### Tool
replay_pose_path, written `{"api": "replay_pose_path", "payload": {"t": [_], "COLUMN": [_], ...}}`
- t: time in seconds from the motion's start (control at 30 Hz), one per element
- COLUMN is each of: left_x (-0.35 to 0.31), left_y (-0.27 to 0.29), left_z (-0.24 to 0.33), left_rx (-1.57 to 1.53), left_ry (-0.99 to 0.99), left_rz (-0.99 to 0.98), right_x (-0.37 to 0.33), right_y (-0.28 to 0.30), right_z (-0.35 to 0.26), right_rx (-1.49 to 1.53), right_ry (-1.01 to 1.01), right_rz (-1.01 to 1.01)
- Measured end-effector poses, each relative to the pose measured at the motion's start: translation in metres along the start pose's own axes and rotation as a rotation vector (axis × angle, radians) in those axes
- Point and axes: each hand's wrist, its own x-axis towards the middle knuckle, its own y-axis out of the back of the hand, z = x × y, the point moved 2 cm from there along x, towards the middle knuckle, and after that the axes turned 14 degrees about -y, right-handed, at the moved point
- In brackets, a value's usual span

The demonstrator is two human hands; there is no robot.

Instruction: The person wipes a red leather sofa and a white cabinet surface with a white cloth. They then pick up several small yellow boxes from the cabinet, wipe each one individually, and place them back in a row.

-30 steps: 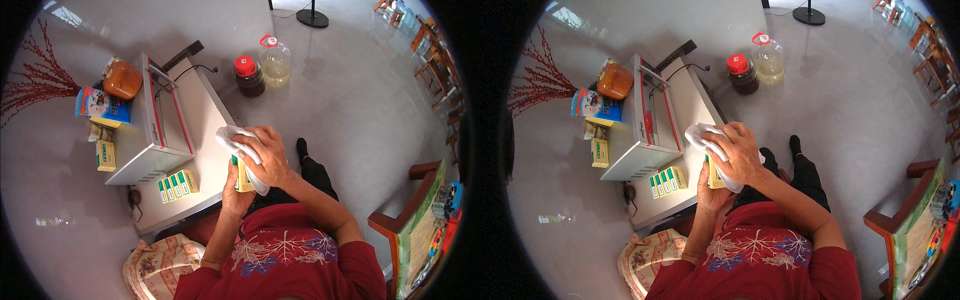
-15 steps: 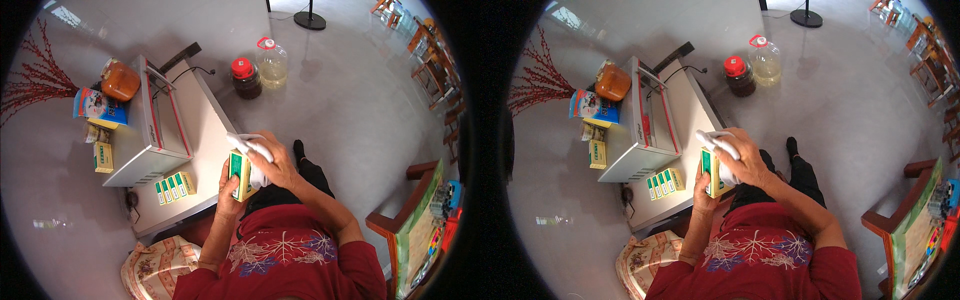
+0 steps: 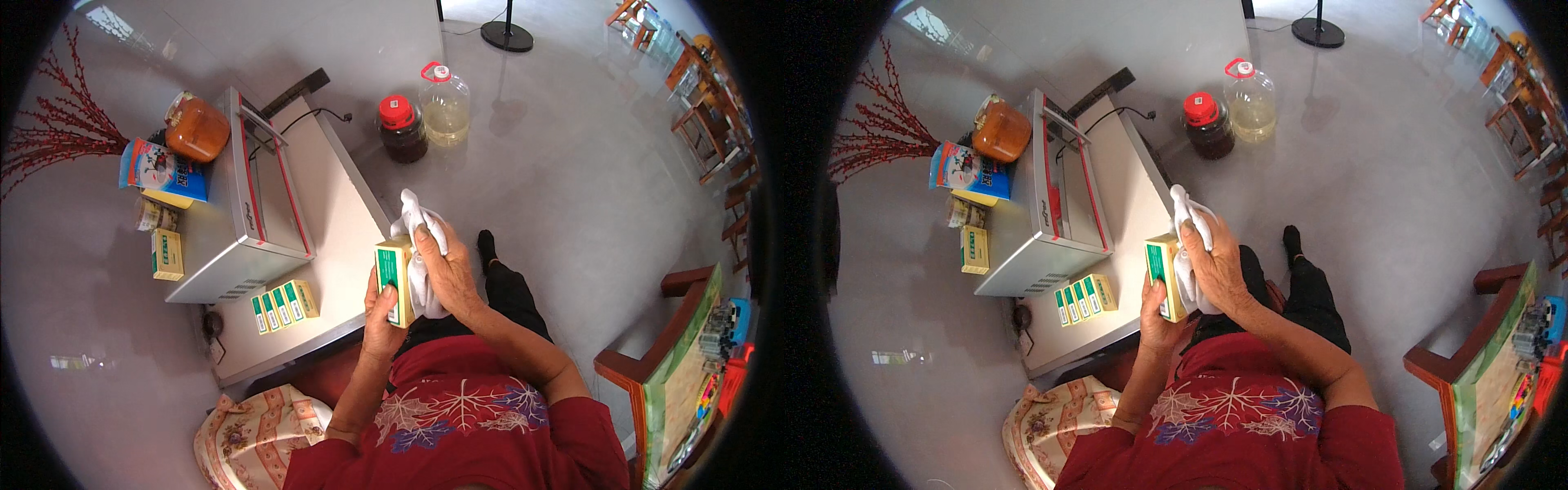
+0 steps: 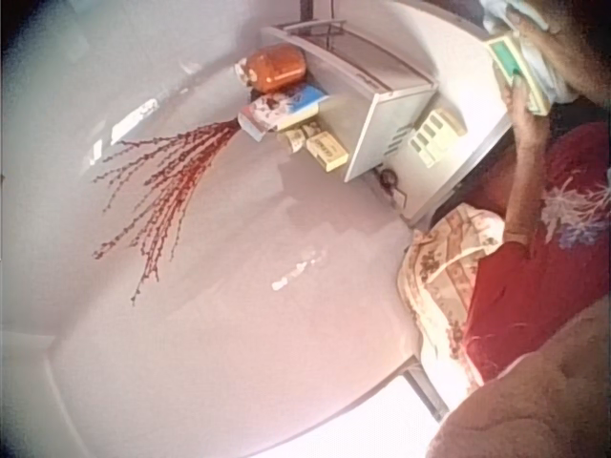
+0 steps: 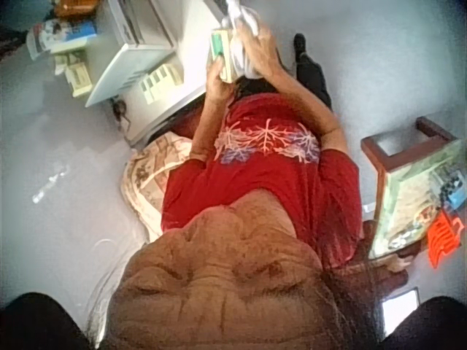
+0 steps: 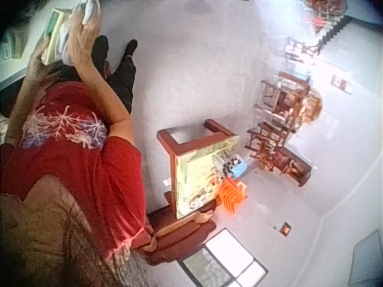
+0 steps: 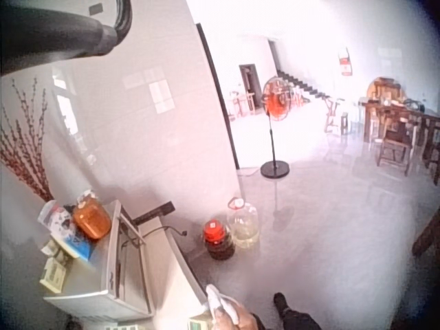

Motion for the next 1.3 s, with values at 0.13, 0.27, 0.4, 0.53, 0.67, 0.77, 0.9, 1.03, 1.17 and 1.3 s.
{"api": "replay_pose_path", "payload": {"t": [0.13,0.27,0.4,0.53,0.67,0.77,0.9,1.03,1.17,1.3], "left_x": [0.008,0.014,0.013,0.017,0.024,0.025,0.023,0.019,0.019,0.014], "left_y": [0.005,0.015,0.024,0.009,0.025,0.020,0.026,0.034,0.043,0.035], "left_z": [-0.005,-0.002,-0.013,0.007,-0.004,-0.012,-0.019,-0.021,-0.029,-0.024], "left_rx": [0.029,0.186,0.166,-0.092,-0.373,-0.454,-0.369,-0.405,-0.075,0.285], "left_ry": [-0.016,-0.027,-0.057,0.039,0.250,0.209,0.175,0.281,0.130,-0.027], "left_rz": [0.080,0.160,0.082,0.150,0.169,0.130,0.145,0.215,0.108,0.008], "right_x": [-0.020,-0.047,-0.040,-0.020,-0.020,-0.011,-0.022,-0.043,-0.038,-0.017], "right_y": [-0.007,-0.011,-0.020,-0.010,-0.001,0.000,0.001,0.004,0.004,-0.005], "right_z": [0.015,0.013,-0.014,-0.009,-0.015,-0.008,-0.013,-0.012,-0.017,-0.031], "right_rx": [-0.277,-0.591,-0.640,-0.420,-0.269,-0.227,-0.544,-0.882,-1.019,-1.111], "right_ry": [0.008,0.545,0.691,0.512,0.327,0.193,0.416,0.727,0.827,0.836], "right_rz": [0.059,-0.011,0.025,-0.065,-0.187,-0.256,-0.198,-0.188,-0.176,-0.100]}}
